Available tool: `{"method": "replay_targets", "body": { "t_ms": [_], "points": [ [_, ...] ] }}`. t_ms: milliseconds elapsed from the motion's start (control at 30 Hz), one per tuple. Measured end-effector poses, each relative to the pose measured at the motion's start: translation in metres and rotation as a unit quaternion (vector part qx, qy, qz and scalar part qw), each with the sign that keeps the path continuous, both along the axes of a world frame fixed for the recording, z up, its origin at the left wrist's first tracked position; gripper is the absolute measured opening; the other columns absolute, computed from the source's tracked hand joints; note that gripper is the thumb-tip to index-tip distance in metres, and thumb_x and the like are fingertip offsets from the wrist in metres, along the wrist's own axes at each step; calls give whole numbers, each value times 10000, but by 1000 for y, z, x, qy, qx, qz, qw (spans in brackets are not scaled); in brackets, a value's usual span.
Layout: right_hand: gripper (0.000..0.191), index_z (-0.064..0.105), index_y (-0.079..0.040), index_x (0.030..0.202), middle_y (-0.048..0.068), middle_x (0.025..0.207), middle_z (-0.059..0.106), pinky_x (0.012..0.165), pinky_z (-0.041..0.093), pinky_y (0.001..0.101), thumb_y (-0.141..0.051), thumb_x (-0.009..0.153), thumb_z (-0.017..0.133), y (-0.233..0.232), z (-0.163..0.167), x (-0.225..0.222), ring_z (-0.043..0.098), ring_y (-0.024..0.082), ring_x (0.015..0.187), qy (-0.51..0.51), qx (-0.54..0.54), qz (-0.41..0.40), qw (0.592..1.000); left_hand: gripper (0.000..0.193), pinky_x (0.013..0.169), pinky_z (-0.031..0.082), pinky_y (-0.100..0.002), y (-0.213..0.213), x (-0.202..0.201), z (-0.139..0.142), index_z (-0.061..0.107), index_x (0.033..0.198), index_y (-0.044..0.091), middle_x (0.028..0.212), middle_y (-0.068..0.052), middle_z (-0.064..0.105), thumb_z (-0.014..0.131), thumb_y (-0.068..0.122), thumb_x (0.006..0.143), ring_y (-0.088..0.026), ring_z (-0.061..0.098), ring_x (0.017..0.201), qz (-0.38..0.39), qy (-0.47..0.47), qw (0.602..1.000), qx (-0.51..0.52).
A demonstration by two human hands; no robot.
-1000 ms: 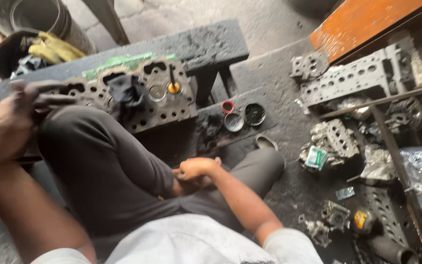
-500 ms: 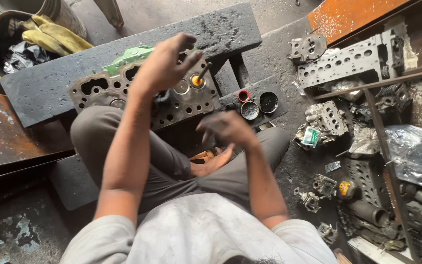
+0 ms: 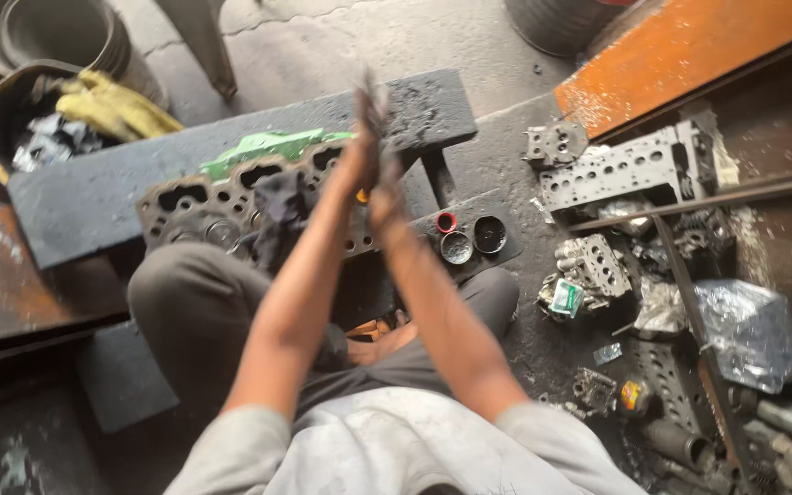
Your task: The person sits on the floor and uses a hammer and a punch tool to work on a metal engine cylinder head. They repeatedly strike the punch to adjust or remove components within the head's openings. The person also uses a dark cloth to wipe the surface of the engine part during the process.
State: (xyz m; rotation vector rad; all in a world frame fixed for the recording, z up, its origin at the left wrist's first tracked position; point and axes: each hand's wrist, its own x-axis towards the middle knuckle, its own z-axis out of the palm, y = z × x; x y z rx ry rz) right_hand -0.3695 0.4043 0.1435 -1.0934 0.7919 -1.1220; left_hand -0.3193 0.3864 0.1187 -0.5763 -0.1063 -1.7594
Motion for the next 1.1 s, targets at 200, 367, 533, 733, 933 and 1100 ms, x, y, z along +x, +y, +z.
{"method": "replay_targets", "body": {
  "t_ms": [200, 367, 533, 733, 933, 1100],
  "points": [
    [575, 423, -37, 1436, 126, 1404, 485, 1100, 379, 379, -487, 1107, 282, -37, 11, 4, 460, 195, 1265, 3, -83, -90, 993, 950, 1305, 62, -517, 34, -11, 2, -117, 1666, 160, 1747, -125, -139, 290, 716, 1012, -336, 13, 1612, 291, -583, 754, 88],
    [602, 327, -32, 1497, 124, 1496, 389, 1154, 313, 371, -487, 1110, 251, -36, 12, 1, 376, 195, 1352, -7, -56, -53, 997, 861, 1279, 9, -506, 19, -3, 32, -93, 1662, 186, 1735, -139, -97, 247, 663, 1031, -307, -42, 1610, 303, -586, 738, 141],
    [640, 232, -28, 1558, 122, 1588, 292, 1207, 247, 363, -487, 1113, 220, 1, 5, 5, 292, 195, 1440, -75, -39, -29, 996, 800, 1282, 88, -493, 0, 19, 30, -62, 1662, 165, 1734, -145, -48, 193, 606, 1045, -340, 99, 1605, 260, -567, 775, 98],
    [697, 118, -23, 1632, 119, 1699, 176, 1272, 168, 354, -487, 1116, 183, -40, 17, -1, 191, 195, 1544, -47, -51, -37, 997, 786, 1284, 131, -470, 75, -27, 12, -18, 1675, 145, 1746, -170, -6, 201, 610, 1081, -342, 112, 1609, 333, -670, 656, 95],
    [755, 109, -6, 1670, 134, 1765, 133, 1334, 112, 361, -527, 1136, 225, 9, -3, 6, 138, 212, 1623, -101, -59, -3, 993, 795, 1243, 99, -432, -12, 30, 6, -103, 1708, 206, 1751, -122, -121, 126, 632, 1078, -266, -25, 1609, 249, -584, 766, 98],
    [881, 125, 3, 1663, 162, 1746, 135, 1304, 144, 400, -617, 1069, 325, -2, -5, 26, 151, 260, 1604, 80, -133, -131, 979, 920, 1299, 191, -484, 73, -20, -24, -4, 1675, 202, 1730, -217, 159, 503, 600, 1019, -390, 207, 1601, 390, -684, 611, 81]
  ]
}}
